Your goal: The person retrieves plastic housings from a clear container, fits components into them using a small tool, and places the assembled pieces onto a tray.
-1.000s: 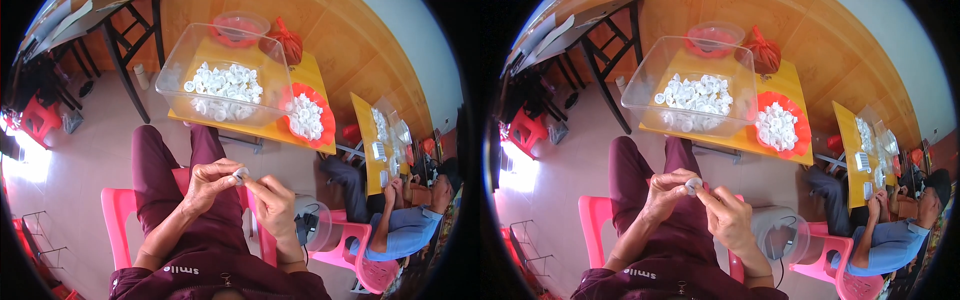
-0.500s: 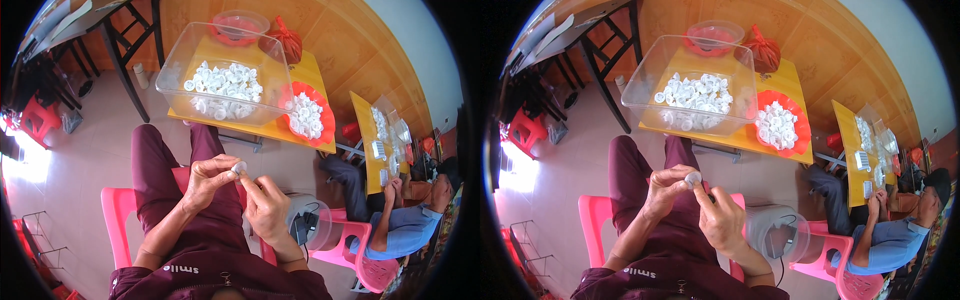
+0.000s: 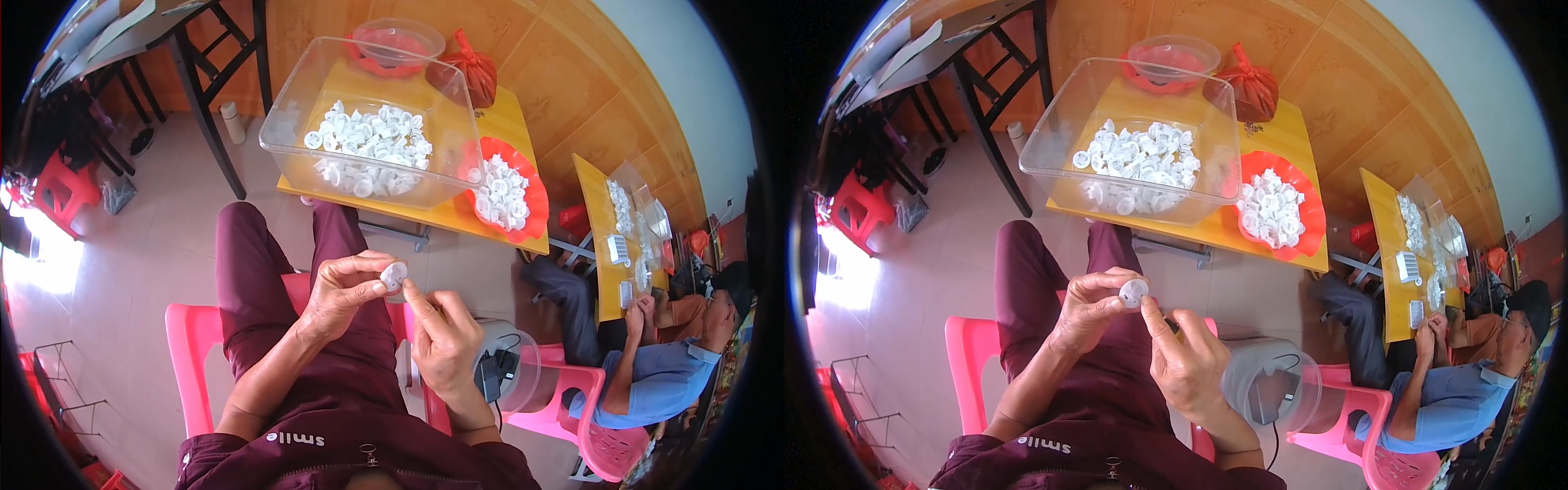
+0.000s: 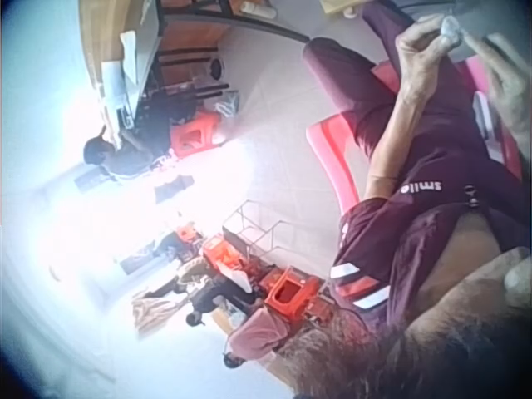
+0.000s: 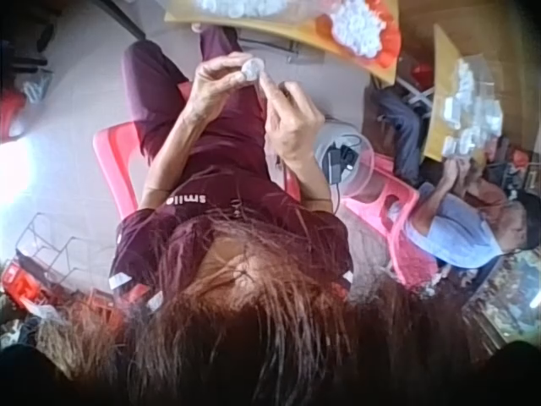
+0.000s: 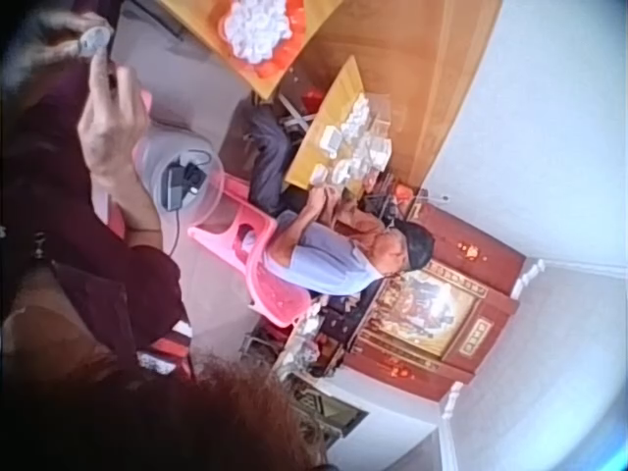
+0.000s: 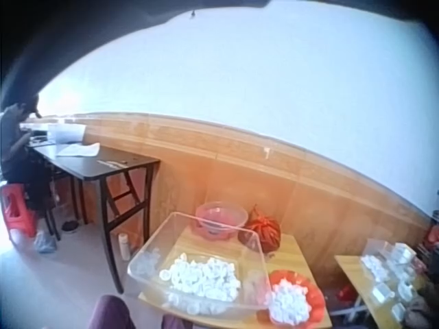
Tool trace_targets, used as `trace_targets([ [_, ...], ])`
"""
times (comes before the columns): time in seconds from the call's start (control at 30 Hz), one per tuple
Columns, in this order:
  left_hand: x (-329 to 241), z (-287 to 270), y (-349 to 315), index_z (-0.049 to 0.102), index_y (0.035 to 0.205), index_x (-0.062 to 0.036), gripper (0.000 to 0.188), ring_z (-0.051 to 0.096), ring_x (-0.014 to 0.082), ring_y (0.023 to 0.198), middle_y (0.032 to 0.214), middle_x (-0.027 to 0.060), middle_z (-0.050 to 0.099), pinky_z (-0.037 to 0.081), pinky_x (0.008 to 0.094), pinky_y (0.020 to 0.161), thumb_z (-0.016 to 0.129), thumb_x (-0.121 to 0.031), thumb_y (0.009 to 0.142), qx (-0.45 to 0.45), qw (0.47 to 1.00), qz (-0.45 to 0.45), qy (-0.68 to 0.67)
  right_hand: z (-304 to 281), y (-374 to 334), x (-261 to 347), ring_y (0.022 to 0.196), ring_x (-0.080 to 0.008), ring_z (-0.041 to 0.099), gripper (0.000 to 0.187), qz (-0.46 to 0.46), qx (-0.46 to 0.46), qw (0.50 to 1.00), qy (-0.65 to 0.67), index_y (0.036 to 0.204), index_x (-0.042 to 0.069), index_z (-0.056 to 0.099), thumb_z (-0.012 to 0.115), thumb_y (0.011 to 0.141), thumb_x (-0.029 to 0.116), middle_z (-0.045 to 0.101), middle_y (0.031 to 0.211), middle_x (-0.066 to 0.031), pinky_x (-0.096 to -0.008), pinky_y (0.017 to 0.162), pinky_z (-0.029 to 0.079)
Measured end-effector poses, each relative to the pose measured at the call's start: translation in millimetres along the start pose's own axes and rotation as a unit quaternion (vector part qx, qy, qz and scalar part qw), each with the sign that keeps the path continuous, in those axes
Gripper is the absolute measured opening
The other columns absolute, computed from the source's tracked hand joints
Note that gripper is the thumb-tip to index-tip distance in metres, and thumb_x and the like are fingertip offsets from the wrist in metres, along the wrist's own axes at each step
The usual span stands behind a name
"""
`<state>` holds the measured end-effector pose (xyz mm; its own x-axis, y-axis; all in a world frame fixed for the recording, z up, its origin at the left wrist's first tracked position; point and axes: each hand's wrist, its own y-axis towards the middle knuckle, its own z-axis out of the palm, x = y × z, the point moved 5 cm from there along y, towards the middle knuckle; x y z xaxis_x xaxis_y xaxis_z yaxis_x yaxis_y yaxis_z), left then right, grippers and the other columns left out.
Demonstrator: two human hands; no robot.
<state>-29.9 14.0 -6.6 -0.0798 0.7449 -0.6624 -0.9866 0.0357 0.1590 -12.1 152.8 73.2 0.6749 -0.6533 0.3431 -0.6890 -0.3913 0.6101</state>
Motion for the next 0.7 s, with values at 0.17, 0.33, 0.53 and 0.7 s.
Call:
trace_targets([
  [0.17, 0.6, 0.8, 0.3, 0.066, 0.104, -0.0011, 0.024, 0.059, 0.0178, 0.096, 0.107, 0.0102, 0.060, 0.050, 0.0326, 0.084, 0.068, -0.003, 0.080, 0.009, 1.000, 0.018, 0.011, 1.9, -0.2, -0.4, 0.056, -0.0167, 0.054, 0.045, -0.006, -0.003, 1.000, 0.000, 0.108, 0.016, 0.068, 0.064, 0.067, -0.002, 0.053, 0.074, -0.0027, -0.0291, 0.048, 0.044],
  [0.33, 0.4, 1.0, 0.1, 0.066, 0.104, -0.0011, 0.024, 0.059, 0.0177, 0.095, 0.106, 0.0101, 0.061, 0.050, 0.0324, 0.084, 0.068, -0.002, 0.079, 0.008, 1.000, 0.023, 0.018, 5.2, -1.4, -1.4, 0.055, -0.0160, 0.053, 0.047, -0.014, 0.000, 1.000, -0.019, 0.107, 0.018, 0.068, 0.064, 0.065, -0.002, 0.053, 0.074, -0.0024, -0.0287, 0.046, 0.043],
  [0.53, -1.1, 1.9, -0.5, 0.066, 0.103, -0.0008, 0.023, 0.059, 0.0172, 0.094, 0.105, 0.0096, 0.061, 0.050, 0.0320, 0.083, 0.067, -0.001, 0.080, 0.002, 0.999, 0.022, 0.023, 6.7, -1.8, 0.0, 0.056, -0.0158, 0.052, 0.048, -0.024, -0.006, 0.999, -0.027, 0.108, 0.019, 0.068, 0.064, 0.065, -0.001, 0.052, 0.074, -0.0023, -0.0285, 0.047, 0.043],
  [0.7, -2.0, 2.0, -1.8, 0.066, 0.102, -0.0006, 0.022, 0.059, 0.0169, 0.093, 0.103, 0.0092, 0.061, 0.050, 0.0318, 0.082, 0.066, 0.000, 0.080, -0.006, 0.999, 0.023, 0.035, 7.3, -0.6, 6.7, 0.059, -0.0183, 0.053, 0.047, -0.022, -0.004, 0.998, -0.059, 0.108, 0.017, 0.068, 0.065, 0.065, -0.002, 0.052, 0.075, -0.0036, -0.0301, 0.050, 0.044],
])
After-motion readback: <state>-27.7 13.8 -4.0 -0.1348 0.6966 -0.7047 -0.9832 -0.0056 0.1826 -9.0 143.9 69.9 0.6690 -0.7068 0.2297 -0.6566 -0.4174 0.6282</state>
